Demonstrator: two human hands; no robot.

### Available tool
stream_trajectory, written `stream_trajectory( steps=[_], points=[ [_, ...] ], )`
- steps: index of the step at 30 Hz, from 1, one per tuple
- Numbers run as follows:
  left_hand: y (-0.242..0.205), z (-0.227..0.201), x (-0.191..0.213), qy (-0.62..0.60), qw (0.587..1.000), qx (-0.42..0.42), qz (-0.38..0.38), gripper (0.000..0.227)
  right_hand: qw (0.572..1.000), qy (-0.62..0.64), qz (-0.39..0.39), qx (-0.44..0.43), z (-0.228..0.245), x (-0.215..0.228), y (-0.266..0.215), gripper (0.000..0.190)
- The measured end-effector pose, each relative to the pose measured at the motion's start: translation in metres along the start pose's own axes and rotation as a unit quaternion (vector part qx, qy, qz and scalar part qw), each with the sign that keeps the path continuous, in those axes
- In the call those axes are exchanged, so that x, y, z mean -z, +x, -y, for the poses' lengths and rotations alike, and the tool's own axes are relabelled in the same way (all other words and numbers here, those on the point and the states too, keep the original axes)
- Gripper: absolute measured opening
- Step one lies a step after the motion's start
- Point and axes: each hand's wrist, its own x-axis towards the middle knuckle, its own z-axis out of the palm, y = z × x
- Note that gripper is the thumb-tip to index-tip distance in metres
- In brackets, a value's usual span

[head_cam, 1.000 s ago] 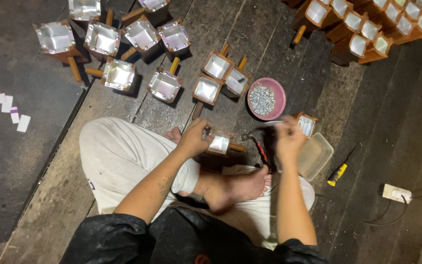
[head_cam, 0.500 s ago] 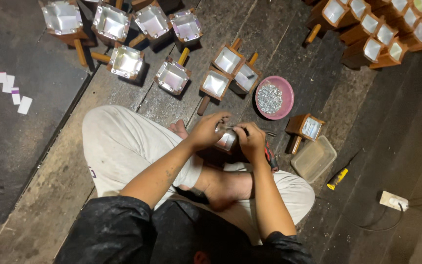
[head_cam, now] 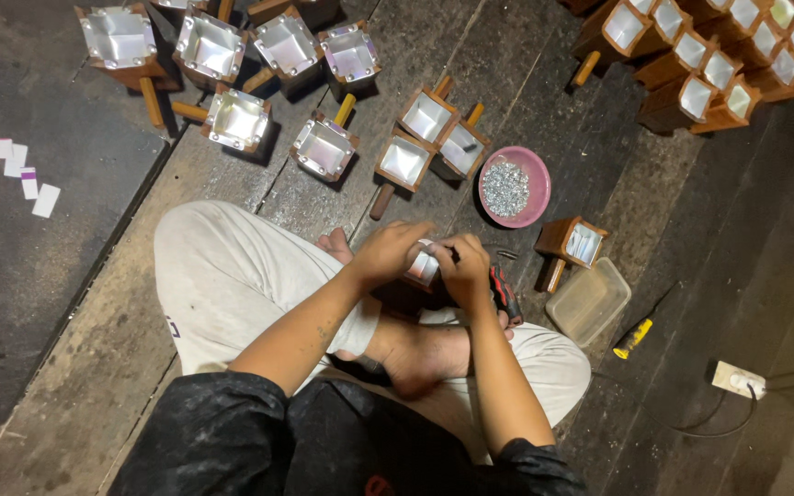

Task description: The person attaches metal components to small wooden lantern frames using a power drill and pliers, handling multiple frames one by one while sitting on the floor.

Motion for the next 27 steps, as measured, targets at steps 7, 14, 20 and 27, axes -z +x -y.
stream_trajectory(
  steps=[7, 14, 20, 27],
  points=[
    [-0.007, -0.015, 0.011, 0.016, 1.000, 0.016, -0.001, 0.047, 0.996, -0.046, 0.019, 0.073, -0.002, -0.003, -0.005, 0.016],
    [-0.001, -0.009, 0.000, -0.022, 0.999, 0.006, -0.026, 0.046, 0.997, -0.008, 0.058, 0.046, 0.008, 0.002, 0.002, 0.023],
    [-0.003, -0.009, 0.000, -0.010, 1.000, 0.018, -0.021, 0.045, 0.998, -0.019, 0.060, 0.015, 0.001, -0.002, 0.001, 0.016],
    [0.004, -0.008, 0.000, -0.025, 0.998, 0.051, 0.021, 0.037, 0.997, -0.020, 0.078, -0.016, -0.003, 0.005, -0.006, 0.019]
  ],
)
